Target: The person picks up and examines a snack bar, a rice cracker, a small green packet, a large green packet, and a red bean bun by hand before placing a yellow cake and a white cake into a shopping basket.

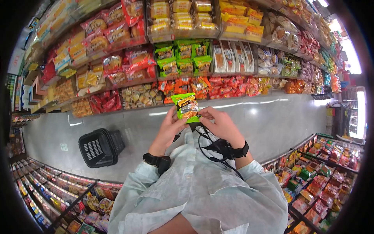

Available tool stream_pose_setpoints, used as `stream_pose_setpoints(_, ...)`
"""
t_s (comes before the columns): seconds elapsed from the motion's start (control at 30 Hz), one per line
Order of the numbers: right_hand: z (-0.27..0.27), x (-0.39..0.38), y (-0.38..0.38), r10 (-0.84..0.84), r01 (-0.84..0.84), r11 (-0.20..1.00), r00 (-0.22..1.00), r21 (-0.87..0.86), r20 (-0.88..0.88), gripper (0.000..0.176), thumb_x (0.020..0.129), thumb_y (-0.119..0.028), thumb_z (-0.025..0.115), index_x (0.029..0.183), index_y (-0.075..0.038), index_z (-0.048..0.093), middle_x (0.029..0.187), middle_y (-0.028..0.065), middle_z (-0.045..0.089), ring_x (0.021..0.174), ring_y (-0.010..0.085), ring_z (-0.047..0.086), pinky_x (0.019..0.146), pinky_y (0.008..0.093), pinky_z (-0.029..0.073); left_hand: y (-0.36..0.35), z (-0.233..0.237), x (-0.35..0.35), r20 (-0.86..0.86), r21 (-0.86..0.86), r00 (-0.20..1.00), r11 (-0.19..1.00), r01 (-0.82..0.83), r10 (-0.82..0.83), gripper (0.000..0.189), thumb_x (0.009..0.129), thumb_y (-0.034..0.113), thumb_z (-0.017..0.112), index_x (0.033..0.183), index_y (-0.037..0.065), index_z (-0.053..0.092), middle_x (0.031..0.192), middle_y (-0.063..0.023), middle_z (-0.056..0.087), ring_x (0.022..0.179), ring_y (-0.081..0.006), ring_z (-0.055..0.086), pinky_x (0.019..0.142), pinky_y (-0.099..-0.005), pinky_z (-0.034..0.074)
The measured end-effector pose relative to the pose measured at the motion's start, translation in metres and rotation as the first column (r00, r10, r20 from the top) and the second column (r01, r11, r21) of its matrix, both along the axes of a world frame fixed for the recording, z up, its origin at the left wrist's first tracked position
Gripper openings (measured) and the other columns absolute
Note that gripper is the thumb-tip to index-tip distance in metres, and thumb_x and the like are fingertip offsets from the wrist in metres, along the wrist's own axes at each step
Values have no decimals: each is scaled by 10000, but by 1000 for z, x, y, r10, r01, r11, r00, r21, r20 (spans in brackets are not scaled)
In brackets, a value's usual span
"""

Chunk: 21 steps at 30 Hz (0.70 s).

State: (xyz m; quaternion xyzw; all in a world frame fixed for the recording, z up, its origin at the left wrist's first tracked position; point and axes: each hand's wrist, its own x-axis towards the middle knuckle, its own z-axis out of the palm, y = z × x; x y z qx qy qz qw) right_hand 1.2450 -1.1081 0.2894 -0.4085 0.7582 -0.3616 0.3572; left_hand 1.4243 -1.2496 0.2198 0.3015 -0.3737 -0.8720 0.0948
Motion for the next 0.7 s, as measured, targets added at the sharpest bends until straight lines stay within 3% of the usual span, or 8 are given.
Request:
stream_pose_setpoints(0.13, -16, -55, -41, 76, -77, 997, 996, -21, -36, 296, 956, -202, 732, 1184, -23, 673, 1066, 186, 765, 1008, 328, 759, 861, 412, 592, -42, -7, -52, 96, -153, 995, 988, 17, -2, 637, 1026, 86, 671, 1561, 47, 327, 1363, -104, 645, 1184, -165, 636, 932, -333, 537)
stream_pose_setpoints(0.27, -25, -102, -82, 156, -157, 988, 975, 3, -155, 344, 933, -244, 736, 1204, -47, 654, 995, 182, 749, 947, 382, 733, 801, 474, 576, -78, -16, -94, 184, -221, 982, 975, 12, 29, 579, 1015, 79, 679, 1515, 30, 392, 1306, -99, 669, 1121, -150, 641, 884, -314, 525)
stream_pose_setpoints(0.4, -31, -140, -109, 229, -223, 973, 963, 59, -144, 440, 937, -237, 730, 1319, -53, 613, 1157, 202, 709, 1042, 395, 702, 870, 464, 571, -103, -16, -134, 264, -259, 960, 966, -20, 91, 536, 1014, 75, 676, 1489, 30, 432, 1260, -100, 689, 1055, -135, 662, 818, -289, 532)
stream_pose_setpoints(0.43, -29, -147, -113, 237, -231, 971, 963, 65, -127, 459, 935, -235, 731, 1337, -56, 603, 1180, 210, 698, 1059, 403, 694, 882, 467, 568, -110, -16, -142, 312, -286, 949, 957, 39, 55, 539, 1025, 77, 667, 1506, 31, 427, 1298, -106, 677, 1107, -158, 671, 890, -306, 574)
stream_pose_setpoints(0.53, -34, -169, -124, 211, -215, 976, 971, -19, -112, 505, 930, -236, 735, 1379, -62, 580, 1269, 237, 657, 1131, 428, 661, 944, 475, 550, -125, -11, -166, 255, -353, 965, 935, 29, 66, 618, 1020, 65, 668, 1560, 18, 372, 1302, -111, 676, 1091, -152, 674, 887, -304, 576)
stream_pose_setpoints(0.57, -38, -176, -128, 196, -205, 977, 973, -66, -118, 519, 929, -238, 737, 1391, -64, 573, 1301, 247, 642, 1159, 436, 649, 970, 477, 543, -130, -7, -175, 273, -319, 957, 948, -3, 95, 718, 1010, 84, 688, 1606, 1, 297, 1380, -150, 627, 1169, -199, 648, 962, -334, 553)
stream_pose_setpoints(0.67, -53, -187, -138, 114, -149, 977, 969, -151, -220, 522, 932, -238, 736, 1396, -61, 575, 1356, 256, 610, 1241, 439, 608, 1040, 473, 513, -146, -35, -195, 297, -545, 934, 839, -4, 198, 867, 977, 189, 750, 1633, -24, 222, 1458, -248, 553, 1298, -316, 588, 1048, -413, 512)
stream_pose_setpoints(0.7, -53, -189, -140, 106, -131, 986, 970, -99, -219, 494, 938, -239, 732, 1373, -53, 592, 1390, 257, 589, 1280, 431, 589, 1069, 461, 498, -150, -37, -199, 369, -558, 903, 830, 26, 220, 909, 965, 244, 769, 1638, -14, 216, 1536, -295, 459, 1394, -373, 501, 1115, -440, 460)
